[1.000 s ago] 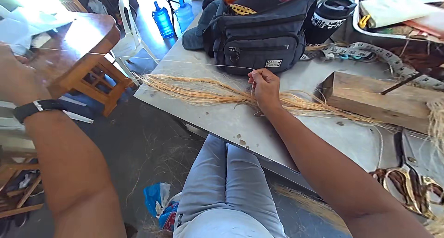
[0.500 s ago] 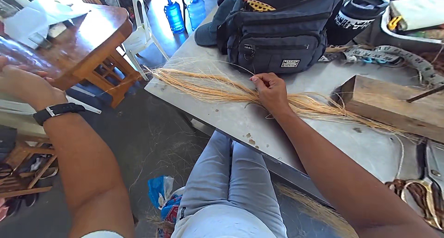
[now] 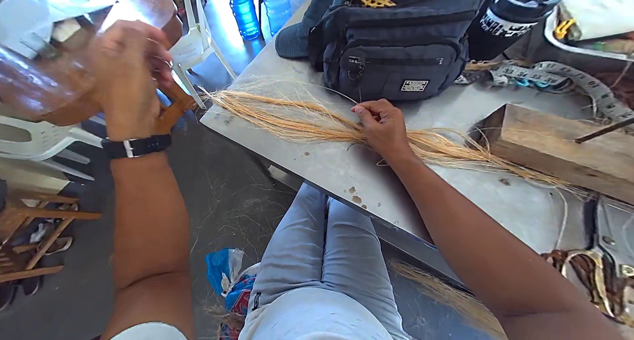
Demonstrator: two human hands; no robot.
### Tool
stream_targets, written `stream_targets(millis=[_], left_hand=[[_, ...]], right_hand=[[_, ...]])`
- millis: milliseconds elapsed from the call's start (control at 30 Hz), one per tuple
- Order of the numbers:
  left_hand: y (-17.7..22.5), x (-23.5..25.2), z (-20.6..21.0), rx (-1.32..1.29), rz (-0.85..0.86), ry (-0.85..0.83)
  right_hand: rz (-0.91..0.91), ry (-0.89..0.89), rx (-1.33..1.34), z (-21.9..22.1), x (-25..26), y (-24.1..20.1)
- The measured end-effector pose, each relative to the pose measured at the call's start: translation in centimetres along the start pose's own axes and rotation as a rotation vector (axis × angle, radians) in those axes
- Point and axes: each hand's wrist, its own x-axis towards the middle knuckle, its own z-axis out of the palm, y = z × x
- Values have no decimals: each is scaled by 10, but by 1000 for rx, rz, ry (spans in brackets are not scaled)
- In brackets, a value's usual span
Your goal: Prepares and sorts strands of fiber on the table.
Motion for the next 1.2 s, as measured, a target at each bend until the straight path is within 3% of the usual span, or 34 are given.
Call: stream_targets(millis=[167,233,300,400,533,633,767,833,967,1200], left_hand=[[20,-28,101,139,126,-637],[18,-37,141,218,157,-784],[10,-46,176,339,190,-825],[-4,-58,205,442,280,-721],[-23,-78,210,443,325,-516],[-35,-104,199,524,278,-552],[-77,-123,201,583,323,-589],[-83,-128,203,577,346,-560],[-84,-131,202,518,394,-496],[-84,-141,200,467,397,-216]], right_hand=[[-89,-5,-18,1,-1,1],[-155,2,-30,3,0,4],[-200,-9,-44,2,1,4],[-192,2,-46,2,1,2],[-102,53,-125,-1,3,-1],[-190,60,-226,-2,3,-10],[-406,-149,-315,6,-5,-19],[-430,-278,-379,14,-11,-16],[-303,-380,-471,19,-14,-10],[-154,-289,-341,14,-8,-9]])
